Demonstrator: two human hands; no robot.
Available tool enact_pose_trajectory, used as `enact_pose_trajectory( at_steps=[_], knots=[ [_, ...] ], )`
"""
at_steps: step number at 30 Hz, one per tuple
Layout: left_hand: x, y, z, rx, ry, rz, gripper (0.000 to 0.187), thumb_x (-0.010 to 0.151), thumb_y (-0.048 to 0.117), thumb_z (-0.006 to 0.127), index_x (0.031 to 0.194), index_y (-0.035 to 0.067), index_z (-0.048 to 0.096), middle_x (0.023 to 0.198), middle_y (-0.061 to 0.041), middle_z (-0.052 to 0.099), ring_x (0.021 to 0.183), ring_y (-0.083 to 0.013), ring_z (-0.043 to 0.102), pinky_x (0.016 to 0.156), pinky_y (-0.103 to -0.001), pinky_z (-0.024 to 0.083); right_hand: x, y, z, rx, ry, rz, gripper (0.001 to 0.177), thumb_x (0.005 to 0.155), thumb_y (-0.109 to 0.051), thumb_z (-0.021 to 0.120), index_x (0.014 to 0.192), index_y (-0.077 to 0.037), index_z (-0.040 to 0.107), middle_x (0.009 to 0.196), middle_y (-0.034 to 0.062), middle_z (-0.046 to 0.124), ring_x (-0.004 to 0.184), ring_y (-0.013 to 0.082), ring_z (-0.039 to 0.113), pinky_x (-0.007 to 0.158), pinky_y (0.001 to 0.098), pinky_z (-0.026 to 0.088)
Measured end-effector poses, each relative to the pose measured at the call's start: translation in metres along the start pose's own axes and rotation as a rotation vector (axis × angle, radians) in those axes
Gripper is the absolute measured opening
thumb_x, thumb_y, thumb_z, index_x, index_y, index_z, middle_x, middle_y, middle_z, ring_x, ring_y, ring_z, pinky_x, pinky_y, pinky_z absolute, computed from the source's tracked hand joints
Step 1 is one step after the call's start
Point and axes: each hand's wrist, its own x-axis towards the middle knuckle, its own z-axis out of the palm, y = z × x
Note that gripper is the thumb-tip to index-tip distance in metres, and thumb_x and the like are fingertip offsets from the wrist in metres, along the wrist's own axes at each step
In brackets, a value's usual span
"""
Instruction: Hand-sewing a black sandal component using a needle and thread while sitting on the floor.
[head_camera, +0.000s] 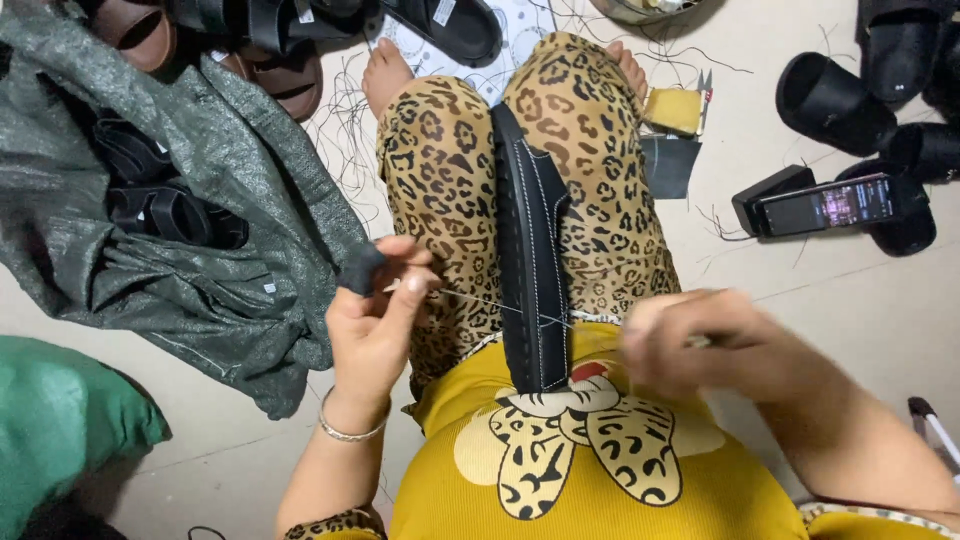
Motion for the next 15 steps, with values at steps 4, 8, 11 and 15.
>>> enact_pose_trajectory(
  at_steps=[4, 8, 11, 15],
  knots=[
    [-0.003, 0.011, 0.003, 0.239, -0.046, 0.005, 0.025, 0.102, 0.019, 0.062, 0.124, 0.006, 0.059, 0.111, -0.009, 0.069, 0.084, -0.0102, 0.065, 0.063, -0.018, 0.057, -0.014, 0.000, -0.005, -0.367, 0.047, 0.135, 0.025, 0.094, -0.041, 0.064, 0.094, -0.016, 0.069, 0.100, 0.0017, 0.068, 0.080, 0.0116, 0.063, 0.072, 0.0257, 0.057],
    [-0.002, -0.001, 0.011, 0.277, -0.209, 0.125, 0.032, 0.089, 0.005, 0.074, 0.118, -0.006, 0.066, 0.117, -0.022, 0.071, 0.112, -0.0330, 0.070, 0.092, -0.042, 0.058, 0.002, 0.014, 0.022, -0.222, 0.118, 0.129, 0.023, 0.093, -0.028, 0.071, 0.089, -0.008, 0.081, 0.093, 0.0127, 0.074, 0.073, 0.0212, 0.067, 0.065, 0.0359, 0.057],
    [-0.004, 0.004, 0.005, 0.640, -0.412, 0.158, 0.036, 0.083, 0.015, 0.083, 0.113, -0.001, 0.071, 0.096, -0.019, 0.076, 0.092, -0.0389, 0.074, 0.080, -0.045, 0.061, -0.007, -0.001, 0.009, -0.029, 0.151, -0.057, 0.024, 0.093, -0.024, 0.072, 0.076, -0.007, 0.072, 0.090, 0.0122, 0.074, 0.072, 0.0193, 0.066, 0.064, 0.0349, 0.053],
    [0.001, -0.003, -0.026, 0.968, -0.300, 0.041, 0.028, 0.083, 0.024, 0.084, 0.101, 0.003, 0.078, 0.081, -0.019, 0.074, 0.074, -0.0418, 0.071, 0.071, -0.051, 0.056, -0.003, -0.006, 0.011, -0.266, 0.203, -0.047, 0.031, 0.096, -0.036, 0.066, 0.078, -0.011, 0.069, 0.088, 0.0098, 0.069, 0.073, 0.0222, 0.065, 0.068, 0.0373, 0.055]
  ],
)
